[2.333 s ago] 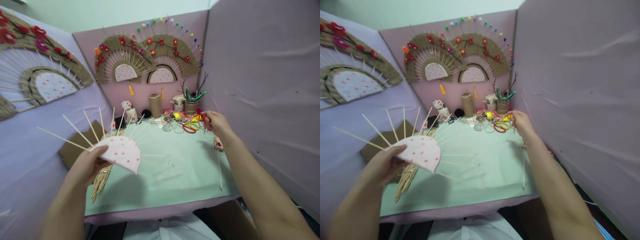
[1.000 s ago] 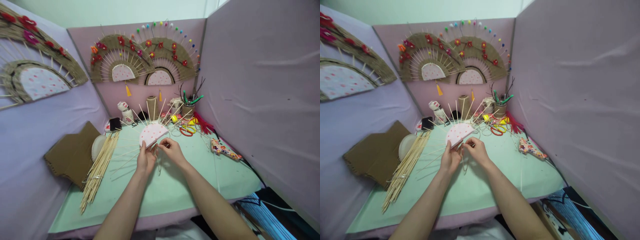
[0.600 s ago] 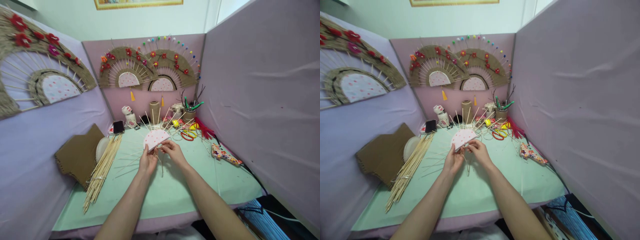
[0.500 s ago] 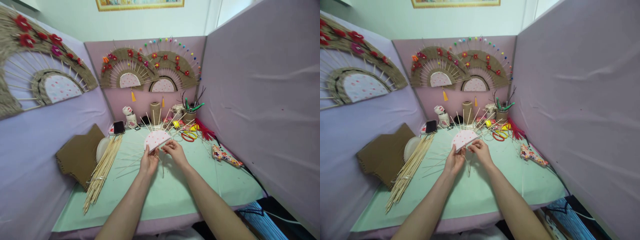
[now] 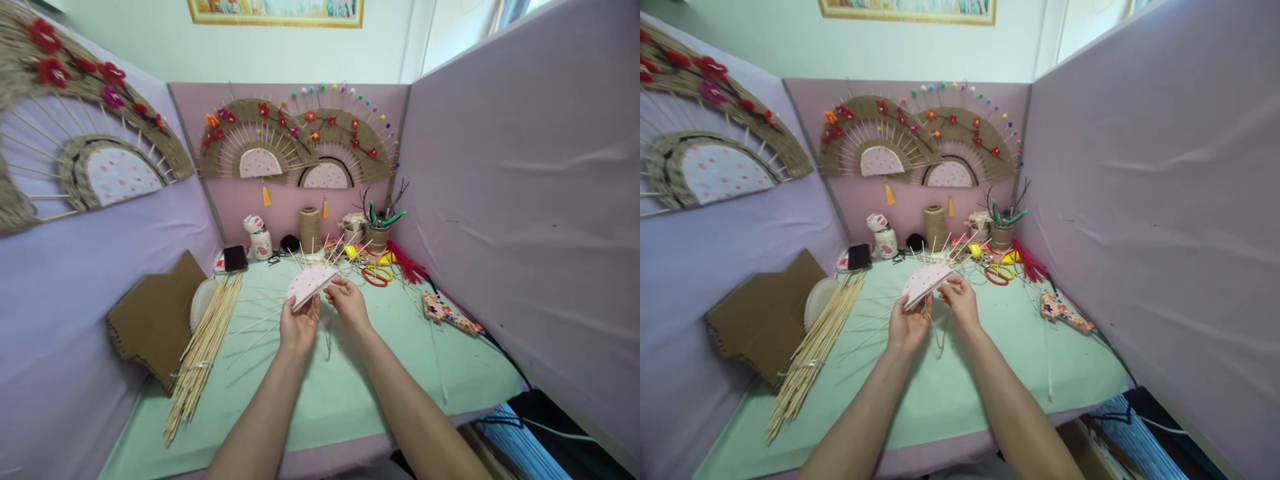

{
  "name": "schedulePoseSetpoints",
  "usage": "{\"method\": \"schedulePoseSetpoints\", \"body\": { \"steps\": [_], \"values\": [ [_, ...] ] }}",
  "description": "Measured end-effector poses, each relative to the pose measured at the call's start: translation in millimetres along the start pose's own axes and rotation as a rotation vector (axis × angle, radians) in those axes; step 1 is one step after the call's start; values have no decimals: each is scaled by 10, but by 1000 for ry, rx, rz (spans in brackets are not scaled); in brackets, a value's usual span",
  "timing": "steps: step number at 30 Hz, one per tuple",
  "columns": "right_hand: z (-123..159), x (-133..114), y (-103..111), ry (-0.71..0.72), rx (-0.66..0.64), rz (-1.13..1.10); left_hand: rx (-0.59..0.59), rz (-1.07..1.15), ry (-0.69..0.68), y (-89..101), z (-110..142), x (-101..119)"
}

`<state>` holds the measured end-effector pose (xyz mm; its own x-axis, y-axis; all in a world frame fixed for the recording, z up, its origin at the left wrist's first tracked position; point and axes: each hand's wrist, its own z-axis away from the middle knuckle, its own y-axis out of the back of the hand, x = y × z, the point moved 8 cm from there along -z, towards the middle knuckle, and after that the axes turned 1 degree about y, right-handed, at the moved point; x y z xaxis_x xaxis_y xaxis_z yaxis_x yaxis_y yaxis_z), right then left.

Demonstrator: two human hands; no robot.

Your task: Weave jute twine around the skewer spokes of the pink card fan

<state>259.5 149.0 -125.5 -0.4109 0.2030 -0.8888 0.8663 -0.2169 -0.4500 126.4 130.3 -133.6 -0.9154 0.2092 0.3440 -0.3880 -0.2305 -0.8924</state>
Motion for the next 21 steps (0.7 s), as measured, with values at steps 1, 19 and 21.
{"method": "schedulePoseSetpoints", "body": {
  "steps": [1, 19, 21],
  "values": [
    [2, 7, 8, 2, 5, 3, 9, -8, 5, 15, -3, -1],
    [154, -349, 216, 280, 148, 139, 4, -106, 186, 13, 88, -170],
    [152, -374, 246, 301, 183, 130, -8, -125, 195, -9, 112, -176]
  ]
}}
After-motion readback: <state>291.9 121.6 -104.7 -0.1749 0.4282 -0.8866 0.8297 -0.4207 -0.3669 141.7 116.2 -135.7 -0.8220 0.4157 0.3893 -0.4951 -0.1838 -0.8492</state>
